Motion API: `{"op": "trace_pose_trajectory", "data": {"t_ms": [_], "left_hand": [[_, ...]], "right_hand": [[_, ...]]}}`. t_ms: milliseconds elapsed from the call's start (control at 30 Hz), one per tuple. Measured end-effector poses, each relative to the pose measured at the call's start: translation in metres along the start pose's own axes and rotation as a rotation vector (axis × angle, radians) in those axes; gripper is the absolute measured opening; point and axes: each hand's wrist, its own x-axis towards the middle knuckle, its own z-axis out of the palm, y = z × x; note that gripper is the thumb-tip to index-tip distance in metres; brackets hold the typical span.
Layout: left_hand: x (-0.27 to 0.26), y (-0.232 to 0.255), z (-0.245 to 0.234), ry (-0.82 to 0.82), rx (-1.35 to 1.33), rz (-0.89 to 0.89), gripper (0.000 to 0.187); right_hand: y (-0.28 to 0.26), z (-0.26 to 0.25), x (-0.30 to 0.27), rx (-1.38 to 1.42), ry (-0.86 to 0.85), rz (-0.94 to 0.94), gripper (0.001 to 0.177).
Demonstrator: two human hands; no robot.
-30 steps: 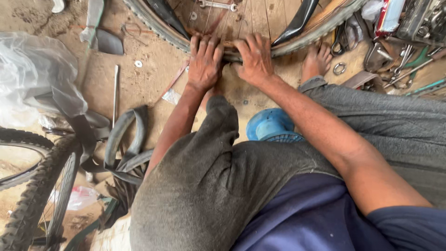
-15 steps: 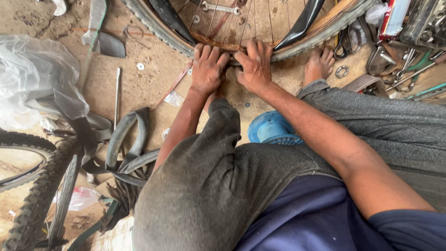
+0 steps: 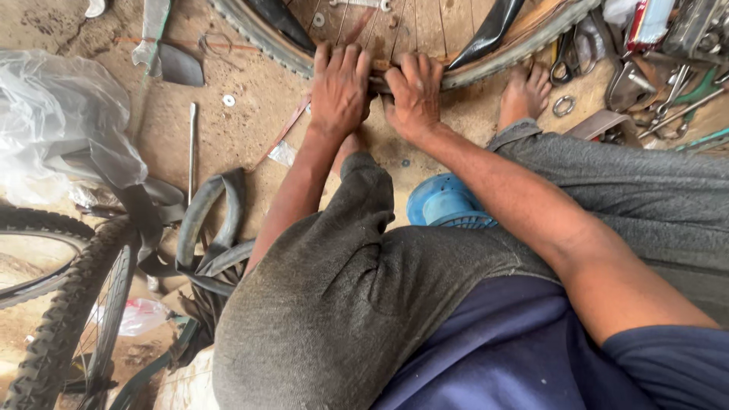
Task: The person is repairing a bicycle wheel by removing the tire from the rim, inspecting the inner tube, and reassembling the wheel. They use their hands to manipulate the tire and tube, and a wrench to adjust the hub.
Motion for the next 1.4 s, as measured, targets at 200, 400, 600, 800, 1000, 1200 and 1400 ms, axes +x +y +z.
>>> {"op": "trace_pose_trajectory", "data": {"t_ms": [200,400,600,800,1000,1200,1400], "left_hand": [[0.017,-0.010,-0.004,-0.204,0.101,0.016,0.024],[0.016,-0.011,-0.005,-0.257,0.101,0.077,0.018],[0.005,-0.008,-0.011,-0.163,0.045,0.027,0.032],[0.000,-0.008,-0.016,0.029,-0.072,0.012,0.058],[0.009,-0.007,-0.025,-0.096,-0.197,-0.029,0.060],[0.018,-0.004,-0.039,-0.160,-0.149,-0.097,0.060],[0.021,0.007,-0.051,-0.092,-0.223,-0.087,0.075]], "right_hand": [[0.022,-0.031,0.058,0.198,-0.584,0.231,0.032],[0.046,-0.011,0.095,-0.200,0.131,-0.181,0.009],[0.038,0.027,0.136,-0.524,0.025,-0.061,0.034],[0.025,0.039,0.135,-0.514,-0.077,0.019,0.015],[0.020,0.040,0.140,-0.706,-0.049,-0.011,0.015],[0.020,-0.008,0.115,-0.090,0.244,-0.271,0.007],[0.044,-0.044,0.059,0.145,0.059,0.084,0.007]]}}
